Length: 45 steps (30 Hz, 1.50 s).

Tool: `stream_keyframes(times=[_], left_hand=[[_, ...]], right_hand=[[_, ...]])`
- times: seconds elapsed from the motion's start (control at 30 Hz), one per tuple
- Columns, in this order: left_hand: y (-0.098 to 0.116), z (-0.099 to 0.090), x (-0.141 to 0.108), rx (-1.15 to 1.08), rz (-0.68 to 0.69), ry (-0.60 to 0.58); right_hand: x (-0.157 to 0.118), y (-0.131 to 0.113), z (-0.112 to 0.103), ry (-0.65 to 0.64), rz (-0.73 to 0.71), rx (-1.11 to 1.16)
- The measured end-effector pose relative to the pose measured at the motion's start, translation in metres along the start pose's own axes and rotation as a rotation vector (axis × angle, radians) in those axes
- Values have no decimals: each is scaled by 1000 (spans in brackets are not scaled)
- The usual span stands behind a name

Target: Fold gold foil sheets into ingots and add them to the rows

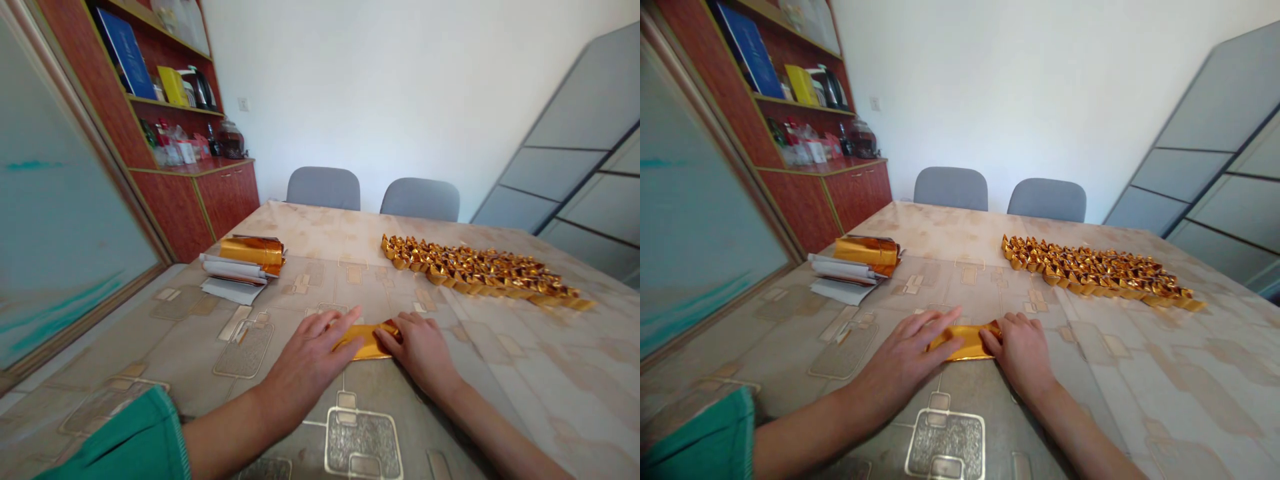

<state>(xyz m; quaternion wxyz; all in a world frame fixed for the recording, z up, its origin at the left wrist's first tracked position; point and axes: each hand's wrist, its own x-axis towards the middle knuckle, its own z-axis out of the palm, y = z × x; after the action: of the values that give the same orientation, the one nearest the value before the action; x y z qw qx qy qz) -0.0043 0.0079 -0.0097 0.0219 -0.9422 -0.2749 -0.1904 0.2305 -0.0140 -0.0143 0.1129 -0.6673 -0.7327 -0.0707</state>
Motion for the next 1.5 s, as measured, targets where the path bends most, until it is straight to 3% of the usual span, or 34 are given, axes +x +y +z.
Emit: stream_keyframes(times=[0.17,0.37,0.67,0.77,0.83,0.97,1.03,1.17,1.5], left_hand=[[4,4,3,-41,157,-61],[3,6,4,-45,154,-143],[-1,11,2,-115,155,-114],[-2,10,3,-105,165,-121],[-2,9,3,-115,164,-116],[-3,10,4,-127,170,-131],[-3,10,4,-117,175,-133],[-5,10,4,-126,177,-107],[-4,0,-1,-81,165,-120]], right_hand=[[1,0,-1,-5,-5,-45],[3,-1,-3,-40,5,-77],[3,-2,-2,-39,28,-91],[0,4,-5,30,32,-51],[-6,6,-9,127,-77,-7],[-30,-3,-16,311,-451,76],[-42,-13,-16,274,-559,122],[-55,-18,-13,221,-458,137],[-57,4,-21,152,-360,169]])
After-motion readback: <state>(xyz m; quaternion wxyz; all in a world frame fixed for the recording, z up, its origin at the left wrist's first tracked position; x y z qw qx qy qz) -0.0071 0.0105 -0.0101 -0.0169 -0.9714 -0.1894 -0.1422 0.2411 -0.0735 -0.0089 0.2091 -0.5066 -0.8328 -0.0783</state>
